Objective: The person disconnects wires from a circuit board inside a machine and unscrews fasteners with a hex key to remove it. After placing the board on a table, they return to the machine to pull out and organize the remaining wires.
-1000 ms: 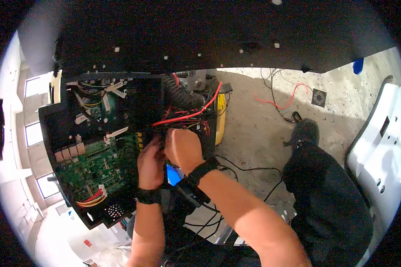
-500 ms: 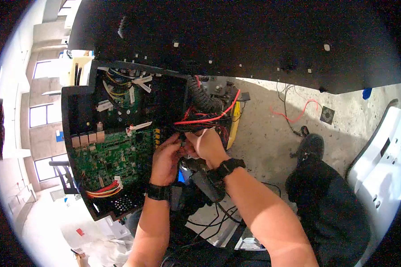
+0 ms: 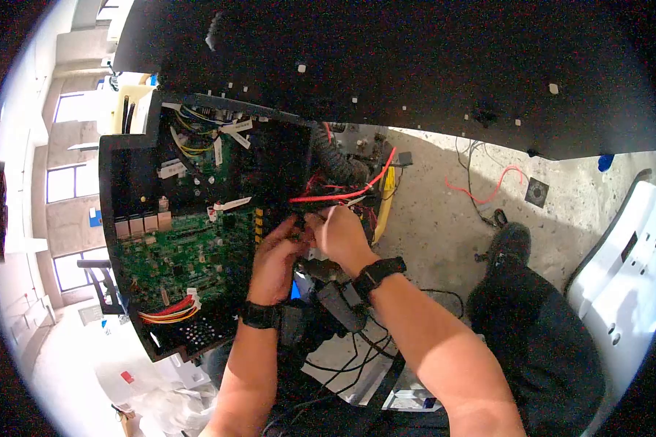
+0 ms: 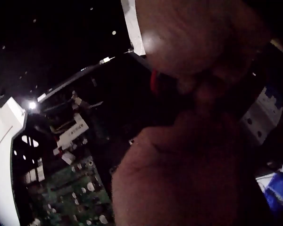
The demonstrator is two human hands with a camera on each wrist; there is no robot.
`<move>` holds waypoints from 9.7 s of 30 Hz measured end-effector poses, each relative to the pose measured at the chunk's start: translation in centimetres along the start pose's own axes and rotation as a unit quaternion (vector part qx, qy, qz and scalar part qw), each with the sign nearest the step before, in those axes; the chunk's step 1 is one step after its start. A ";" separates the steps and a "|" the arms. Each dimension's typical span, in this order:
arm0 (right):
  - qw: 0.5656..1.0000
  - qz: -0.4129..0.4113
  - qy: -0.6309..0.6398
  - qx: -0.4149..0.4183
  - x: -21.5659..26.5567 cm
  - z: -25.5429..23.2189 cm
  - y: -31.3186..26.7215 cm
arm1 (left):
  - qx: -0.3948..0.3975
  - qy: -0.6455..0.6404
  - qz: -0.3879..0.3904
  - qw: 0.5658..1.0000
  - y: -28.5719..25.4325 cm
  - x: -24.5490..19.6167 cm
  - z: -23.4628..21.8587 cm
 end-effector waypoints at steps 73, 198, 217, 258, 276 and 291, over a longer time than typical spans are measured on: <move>0.895 -0.262 -0.360 -0.016 5.5 0.9 -3.9 | -0.037 -0.104 -0.003 0.994 -0.7 -0.8 -0.5; 0.865 -0.215 -0.453 0.011 6.0 0.7 -3.6 | -0.167 -0.003 -0.022 0.986 0.5 -1.2 -0.4; 0.950 -0.147 -0.276 -0.016 6.5 -0.9 -2.2 | -0.143 -0.006 -0.026 0.989 0.5 -0.5 -1.0; 0.981 0.164 0.107 -0.001 1.6 -0.3 -3.0 | -0.186 -0.037 -0.029 0.981 0.7 -0.7 -1.0; 0.973 -0.143 -0.171 -0.061 5.4 -0.4 -3.1 | -0.175 -0.062 -0.026 0.982 0.8 -0.8 -1.1; 0.968 -0.143 -0.193 -0.078 6.3 -1.2 -3.4 | -0.140 -0.081 -0.039 0.986 0.8 -0.6 -0.9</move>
Point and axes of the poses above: each hand's wrist, its own y-axis towards the middle knuckle, its own z-axis out of the palm, x = y × z, the point moved 7 cm from there along y, towards the middle knuckle, and after that the axes turned 7 degrees about y, right-handed, at the moved point
